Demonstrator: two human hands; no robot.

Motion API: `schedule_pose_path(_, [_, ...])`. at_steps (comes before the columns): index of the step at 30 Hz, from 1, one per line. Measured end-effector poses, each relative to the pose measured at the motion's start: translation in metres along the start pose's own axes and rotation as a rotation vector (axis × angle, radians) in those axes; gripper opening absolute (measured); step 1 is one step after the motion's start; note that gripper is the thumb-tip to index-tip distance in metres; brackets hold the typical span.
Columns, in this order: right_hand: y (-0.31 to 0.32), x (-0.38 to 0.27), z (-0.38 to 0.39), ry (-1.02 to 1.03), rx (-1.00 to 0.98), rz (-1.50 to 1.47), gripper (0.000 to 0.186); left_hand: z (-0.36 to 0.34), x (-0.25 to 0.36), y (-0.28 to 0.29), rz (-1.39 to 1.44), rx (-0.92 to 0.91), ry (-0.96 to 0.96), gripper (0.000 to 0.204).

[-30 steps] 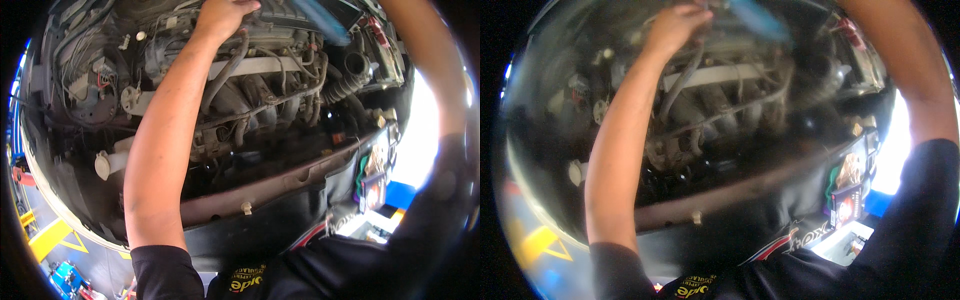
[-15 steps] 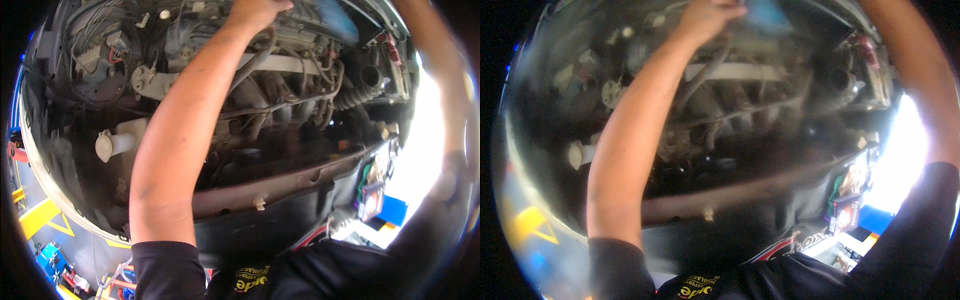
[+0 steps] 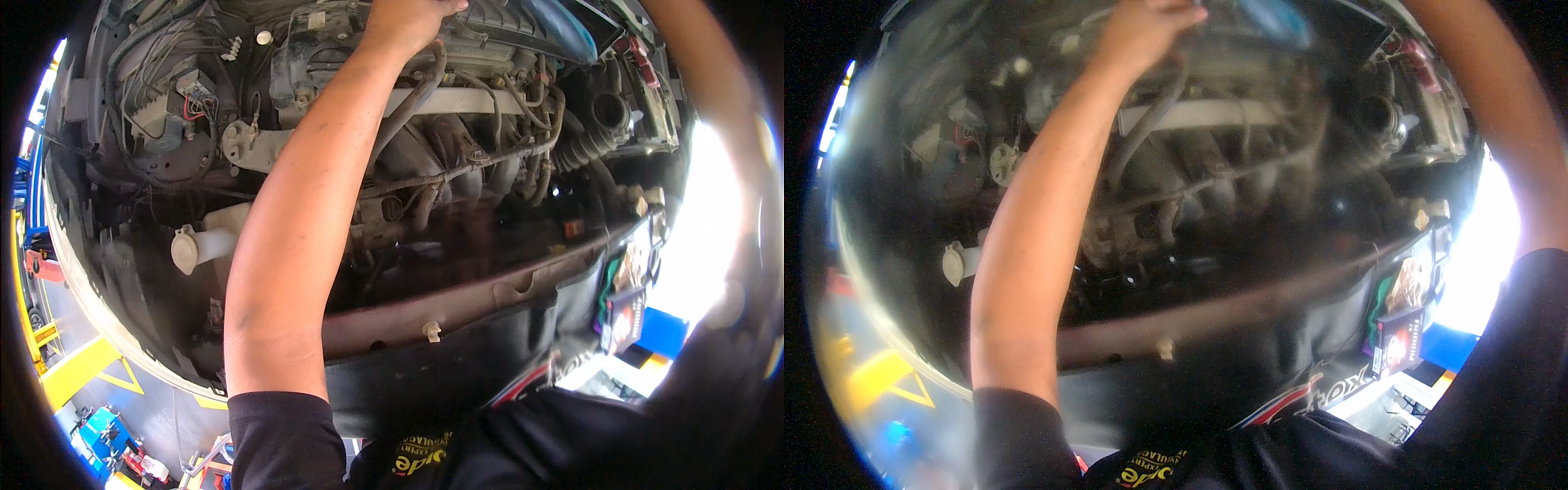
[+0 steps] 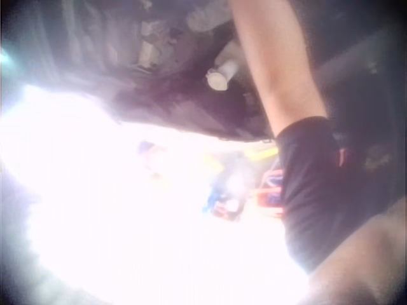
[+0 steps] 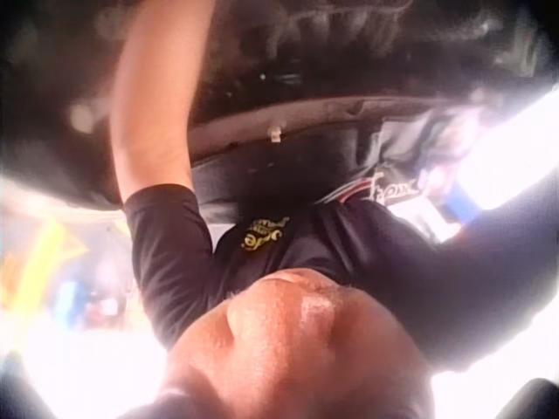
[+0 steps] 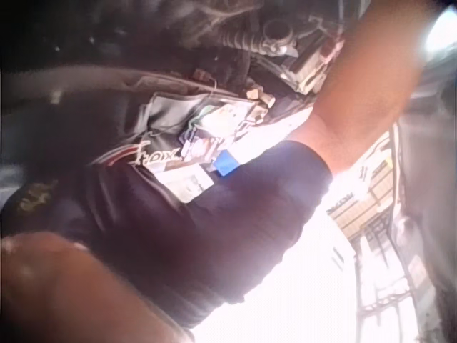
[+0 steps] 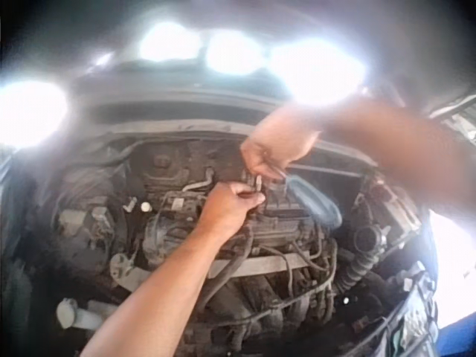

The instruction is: The person works under the hood of a car, using a socket wrench and ratchet to loosen and tighten bolts on the engine. They remove a plastic engine cover, adjust components, and reattach the cover. The person also handles a car battery and uses a screwdriver to adjust parts near the windshield.

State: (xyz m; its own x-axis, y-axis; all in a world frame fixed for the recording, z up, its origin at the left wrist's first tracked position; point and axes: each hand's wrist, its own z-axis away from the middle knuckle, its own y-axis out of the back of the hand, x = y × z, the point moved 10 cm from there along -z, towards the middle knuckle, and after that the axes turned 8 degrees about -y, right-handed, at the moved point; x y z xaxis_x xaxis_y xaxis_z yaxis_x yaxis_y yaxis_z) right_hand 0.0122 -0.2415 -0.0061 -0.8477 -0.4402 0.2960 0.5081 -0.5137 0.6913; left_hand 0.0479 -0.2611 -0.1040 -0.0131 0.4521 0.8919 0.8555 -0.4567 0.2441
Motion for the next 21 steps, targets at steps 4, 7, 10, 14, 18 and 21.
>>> schedule_pose_path(4, [0.026,-0.007,-0.006,-0.032,0.124,-0.016,0.019,-0.003,-0.033,-0.002,0.117,-0.026,0.068,0.048])
schedule_pose_path(7, [0.036,-0.017,-0.002,-0.092,0.213,-0.017,0.019,-0.004,-0.015,0.006,-0.13,-0.052,-0.07,0.043])
schedule_pose_path(10, [0.028,-0.016,0.0,-0.047,0.047,-0.019,0.021,-0.004,-0.023,0.001,0.017,0.027,-0.024,0.035])
schedule_pose_path(14, [0.002,0.003,-0.011,0.096,-0.035,0.048,0.019,0.002,-0.015,-0.004,-0.134,-0.035,0.04,0.035])
schedule_pose_path(18, [0.033,-0.012,-0.04,-0.022,0.11,-0.02,0.011,0.001,-0.018,0.003,0.07,-0.043,0.065,0.037])
schedule_pose_path(21, [0.014,0.001,-0.042,0.213,0.119,0.173,0.011,-0.003,-0.005,-0.007,0.032,-0.038,0.037,0.038])
